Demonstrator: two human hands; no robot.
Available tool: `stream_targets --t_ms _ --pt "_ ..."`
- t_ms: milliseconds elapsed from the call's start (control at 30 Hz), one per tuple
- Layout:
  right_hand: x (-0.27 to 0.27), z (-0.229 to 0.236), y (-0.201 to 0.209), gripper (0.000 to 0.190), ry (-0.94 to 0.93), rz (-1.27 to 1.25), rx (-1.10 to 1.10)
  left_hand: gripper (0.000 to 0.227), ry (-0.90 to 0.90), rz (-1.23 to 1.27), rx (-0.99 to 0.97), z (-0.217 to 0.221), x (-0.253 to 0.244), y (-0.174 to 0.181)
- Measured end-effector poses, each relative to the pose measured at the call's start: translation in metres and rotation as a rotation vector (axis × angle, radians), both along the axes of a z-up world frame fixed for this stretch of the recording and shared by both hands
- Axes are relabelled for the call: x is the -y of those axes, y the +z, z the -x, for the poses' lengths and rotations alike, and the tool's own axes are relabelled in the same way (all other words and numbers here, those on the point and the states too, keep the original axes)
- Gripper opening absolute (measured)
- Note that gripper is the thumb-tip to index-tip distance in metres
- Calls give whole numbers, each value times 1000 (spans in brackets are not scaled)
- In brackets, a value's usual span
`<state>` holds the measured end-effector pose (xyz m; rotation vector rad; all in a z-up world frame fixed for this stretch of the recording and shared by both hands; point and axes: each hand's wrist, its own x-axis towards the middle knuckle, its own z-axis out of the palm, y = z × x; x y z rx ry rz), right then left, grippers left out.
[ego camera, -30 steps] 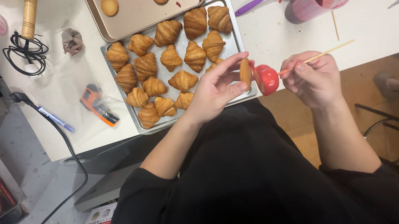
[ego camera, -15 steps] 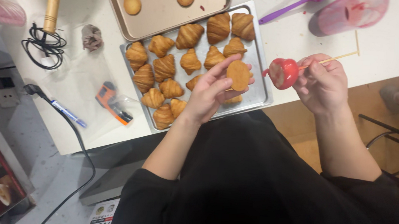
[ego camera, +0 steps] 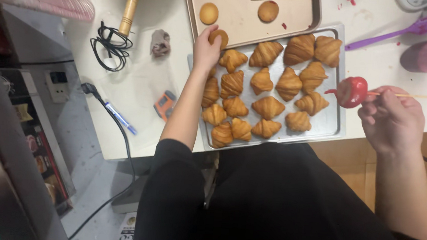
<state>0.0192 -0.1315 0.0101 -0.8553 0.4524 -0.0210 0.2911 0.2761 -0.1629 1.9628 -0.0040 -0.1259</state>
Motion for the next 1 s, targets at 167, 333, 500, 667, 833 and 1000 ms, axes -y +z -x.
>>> stream_targets --t_ms 167,333,500,667,833,1000 --pt "-12 7 0 17 -65 26 -20 33 -135 -318 105 -36 1 -11" --pt "-20 9 -2 16 -108 33 -75 33 -149 -586 209 -40 2 2" --pt "-29 7 -4 18 -111 32 -105 39 -132 -638 263 -60 7 5" --pt "-32 8 -1 18 -99 50 -118 44 -183 -772 226 -76 15 3" --pt "-31 9 -4 18 -113 27 -120 55 -227 -822 206 -78 20 8" --pt "-30 9 -4 21 -104 48 -131 58 -201 -897 170 -86 26 10"
